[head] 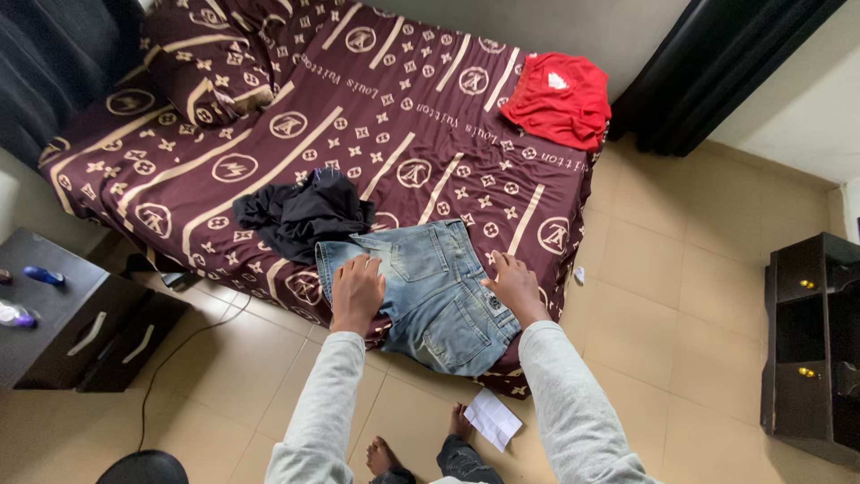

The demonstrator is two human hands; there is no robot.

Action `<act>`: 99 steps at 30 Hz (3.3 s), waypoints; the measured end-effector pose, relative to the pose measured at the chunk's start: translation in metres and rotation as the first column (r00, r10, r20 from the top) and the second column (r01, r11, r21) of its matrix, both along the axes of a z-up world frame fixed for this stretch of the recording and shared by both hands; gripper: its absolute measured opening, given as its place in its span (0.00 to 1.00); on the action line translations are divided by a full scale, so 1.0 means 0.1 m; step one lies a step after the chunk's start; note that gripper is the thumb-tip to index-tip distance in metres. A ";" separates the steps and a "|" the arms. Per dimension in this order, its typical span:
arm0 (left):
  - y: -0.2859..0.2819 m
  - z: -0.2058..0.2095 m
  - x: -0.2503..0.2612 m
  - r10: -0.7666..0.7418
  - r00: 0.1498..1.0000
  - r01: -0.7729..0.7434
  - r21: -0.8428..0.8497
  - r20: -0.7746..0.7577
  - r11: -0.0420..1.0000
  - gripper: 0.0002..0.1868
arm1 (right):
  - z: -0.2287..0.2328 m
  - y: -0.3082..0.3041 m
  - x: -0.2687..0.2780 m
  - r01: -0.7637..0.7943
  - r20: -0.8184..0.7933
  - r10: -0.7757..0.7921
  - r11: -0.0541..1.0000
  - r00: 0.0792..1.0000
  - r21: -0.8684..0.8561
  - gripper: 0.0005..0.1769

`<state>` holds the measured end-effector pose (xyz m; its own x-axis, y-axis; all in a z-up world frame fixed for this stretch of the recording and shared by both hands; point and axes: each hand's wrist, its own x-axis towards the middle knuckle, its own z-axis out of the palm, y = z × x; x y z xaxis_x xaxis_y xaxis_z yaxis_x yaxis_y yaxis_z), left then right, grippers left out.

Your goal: The person folds denim shorts, a black t-shirt, and a red sweatshirt on a bed. The person then hangs the t-shirt on a hanger and places the items inside a closet.

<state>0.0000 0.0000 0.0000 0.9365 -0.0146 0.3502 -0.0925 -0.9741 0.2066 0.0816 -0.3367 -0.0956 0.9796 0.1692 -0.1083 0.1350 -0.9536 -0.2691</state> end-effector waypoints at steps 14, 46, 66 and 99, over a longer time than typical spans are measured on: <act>-0.43 -1.40 0.09 0.039 0.984 -0.055 -0.092 -0.173 0.994 0.17 | -1.79 -0.46 0.06 0.126 -0.433 -0.123 0.992 0.893 -0.023 0.40; -1.01 -0.60 0.62 -0.247 0.898 0.030 -0.509 -0.365 0.860 0.50 | -0.55 0.70 0.76 0.132 -0.447 0.222 0.761 0.867 0.635 0.18; 0.73 1.75 2.03 -0.251 0.966 0.060 -0.897 -0.057 0.438 0.29 | 0.46 1.33 2.45 -0.302 0.226 0.211 0.791 0.951 0.531 0.34; 0.80 0.96 1.97 -0.430 0.894 -0.234 -0.950 -0.127 -0.207 0.17 | 1.45 -1.03 2.10 0.123 0.047 -0.249 0.622 0.967 0.773 0.20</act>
